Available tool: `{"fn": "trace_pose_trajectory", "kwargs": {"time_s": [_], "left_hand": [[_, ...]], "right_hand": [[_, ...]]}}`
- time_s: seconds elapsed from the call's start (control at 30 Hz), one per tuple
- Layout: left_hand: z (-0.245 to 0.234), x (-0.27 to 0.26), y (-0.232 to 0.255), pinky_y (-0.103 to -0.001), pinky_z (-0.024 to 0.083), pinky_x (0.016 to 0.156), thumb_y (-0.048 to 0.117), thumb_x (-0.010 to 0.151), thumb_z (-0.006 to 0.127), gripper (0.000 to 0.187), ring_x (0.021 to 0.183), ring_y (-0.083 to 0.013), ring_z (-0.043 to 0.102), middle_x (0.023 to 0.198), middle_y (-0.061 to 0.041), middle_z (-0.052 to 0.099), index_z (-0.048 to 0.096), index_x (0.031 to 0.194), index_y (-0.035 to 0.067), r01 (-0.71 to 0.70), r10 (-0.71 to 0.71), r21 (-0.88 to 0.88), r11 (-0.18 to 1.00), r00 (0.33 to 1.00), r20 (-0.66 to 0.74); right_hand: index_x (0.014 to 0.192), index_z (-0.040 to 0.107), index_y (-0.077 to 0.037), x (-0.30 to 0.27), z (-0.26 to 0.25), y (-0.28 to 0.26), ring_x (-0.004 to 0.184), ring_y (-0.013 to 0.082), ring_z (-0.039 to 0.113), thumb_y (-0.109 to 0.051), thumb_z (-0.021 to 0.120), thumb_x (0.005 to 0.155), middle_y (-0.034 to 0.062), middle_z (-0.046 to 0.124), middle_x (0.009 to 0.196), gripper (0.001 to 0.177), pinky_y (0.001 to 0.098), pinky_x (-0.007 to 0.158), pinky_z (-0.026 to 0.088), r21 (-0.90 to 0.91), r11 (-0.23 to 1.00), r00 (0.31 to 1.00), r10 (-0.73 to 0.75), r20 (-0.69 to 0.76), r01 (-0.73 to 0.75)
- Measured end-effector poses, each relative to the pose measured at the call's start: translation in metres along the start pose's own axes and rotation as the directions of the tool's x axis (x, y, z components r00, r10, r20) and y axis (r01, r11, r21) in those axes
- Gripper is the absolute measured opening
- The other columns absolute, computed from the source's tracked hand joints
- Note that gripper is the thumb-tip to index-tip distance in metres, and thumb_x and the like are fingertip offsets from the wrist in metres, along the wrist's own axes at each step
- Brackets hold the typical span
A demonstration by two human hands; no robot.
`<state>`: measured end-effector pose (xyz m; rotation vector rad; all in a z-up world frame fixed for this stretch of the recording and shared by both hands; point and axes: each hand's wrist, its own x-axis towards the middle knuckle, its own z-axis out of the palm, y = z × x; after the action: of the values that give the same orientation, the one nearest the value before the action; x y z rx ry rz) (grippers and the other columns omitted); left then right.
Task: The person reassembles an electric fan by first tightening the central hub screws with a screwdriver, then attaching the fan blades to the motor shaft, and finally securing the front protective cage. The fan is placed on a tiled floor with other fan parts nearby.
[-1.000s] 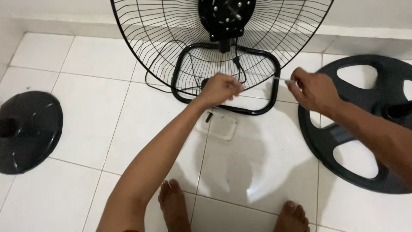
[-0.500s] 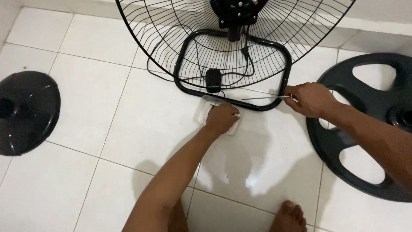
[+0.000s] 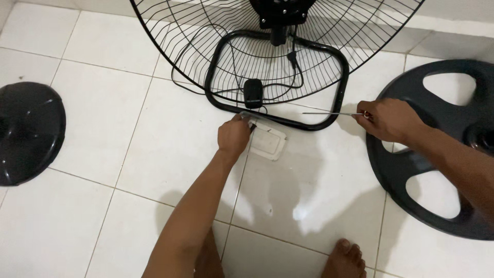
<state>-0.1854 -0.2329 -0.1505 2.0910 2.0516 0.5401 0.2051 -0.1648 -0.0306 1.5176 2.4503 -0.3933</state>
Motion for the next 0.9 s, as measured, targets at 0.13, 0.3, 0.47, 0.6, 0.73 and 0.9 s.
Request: {"fn": "trace_pose_trajectory", "kwargs": {"time_s": [0.13, 0.3, 0.47, 0.6, 0.73, 0.9], "left_hand": [[0.011, 0.002, -0.002, -0.045, 0.058, 0.067, 0.011, 0.089, 0.063, 0.014, 0.079, -0.0316, 0.072, 0.103, -0.011, 0.072, 0.076, 0.095, 0.012, -0.046, 0.031, 0.169, 0.985, 0.996, 0.086], [0.019, 0.005, -0.002, -0.046, 0.058, 0.061, 0.006, 0.086, 0.061, 0.017, 0.074, -0.032, 0.072, 0.107, -0.01, 0.072, 0.075, 0.095, 0.01, -0.159, 0.153, 0.161, 0.974, 0.987, 0.051], [0.007, 0.006, 0.013, -0.046, 0.059, 0.067, 0.01, 0.088, 0.063, 0.011, 0.079, -0.0327, 0.073, 0.105, -0.012, 0.072, 0.072, 0.093, 0.007, -0.129, 0.103, 0.185, 0.974, 0.984, 0.145], [-0.024, 0.009, 0.03, -0.048, 0.058, 0.073, 0.021, 0.088, 0.068, 0.019, 0.082, -0.0369, 0.072, 0.101, -0.017, 0.071, 0.07, 0.097, 0.005, -0.05, 0.01, 0.127, 0.991, 0.954, 0.298], [-0.077, 0.013, 0.05, -0.047, 0.058, 0.08, 0.016, 0.079, 0.074, 0.02, 0.09, -0.0372, 0.07, 0.096, -0.019, 0.071, 0.07, 0.096, 0.005, -0.177, 0.084, 0.138, 0.974, 0.857, 0.508], [-0.161, 0.025, 0.081, -0.048, 0.058, 0.077, 0.01, 0.073, 0.076, 0.019, 0.089, -0.0383, 0.069, 0.089, -0.017, 0.069, 0.071, 0.089, 0.003, -0.328, 0.234, 0.051, 0.943, 0.764, 0.601]], "right_hand": [[0.106, 0.07, -0.013, 0.003, 0.002, -0.002, 0.067, 0.0271, 0.074, -0.038, 0.055, 0.098, 0.0066, 0.076, 0.08, 0.03, 0.0416, 0.064, 0.059, -0.014, 0.999, 0.999, -0.032, -0.022, 0.032], [0.106, 0.07, -0.012, 0.007, -0.002, -0.011, 0.068, 0.0271, 0.073, -0.041, 0.055, 0.1, 0.0073, 0.076, 0.079, 0.033, 0.0419, 0.063, 0.058, -0.03, 0.998, 0.999, -0.049, -0.023, 0.048], [0.104, 0.071, -0.011, 0.003, -0.01, -0.016, 0.068, 0.0264, 0.072, -0.039, 0.057, 0.098, 0.0076, 0.076, 0.079, 0.032, 0.0408, 0.063, 0.057, -0.006, 0.993, 0.987, -0.114, -0.112, 0.114], [0.109, 0.07, -0.013, 0.003, -0.009, -0.014, 0.063, 0.0254, 0.073, -0.039, 0.054, 0.1, 0.0073, 0.076, 0.078, 0.032, 0.04, 0.062, 0.058, 0.005, 0.999, 0.999, -0.031, -0.027, 0.031], [0.104, 0.072, -0.009, 0.006, -0.009, -0.014, 0.061, 0.0248, 0.071, -0.035, 0.06, 0.096, 0.0086, 0.075, 0.077, 0.03, 0.0403, 0.058, 0.057, 0.055, 0.983, 0.961, -0.159, -0.227, 0.175], [0.09, 0.071, -0.005, 0.011, -0.02, -0.04, 0.06, 0.0259, 0.065, -0.03, 0.065, 0.097, 0.0093, 0.071, 0.071, 0.026, 0.0403, 0.057, 0.051, 0.115, 0.94, 0.842, -0.227, -0.489, 0.32]]}}
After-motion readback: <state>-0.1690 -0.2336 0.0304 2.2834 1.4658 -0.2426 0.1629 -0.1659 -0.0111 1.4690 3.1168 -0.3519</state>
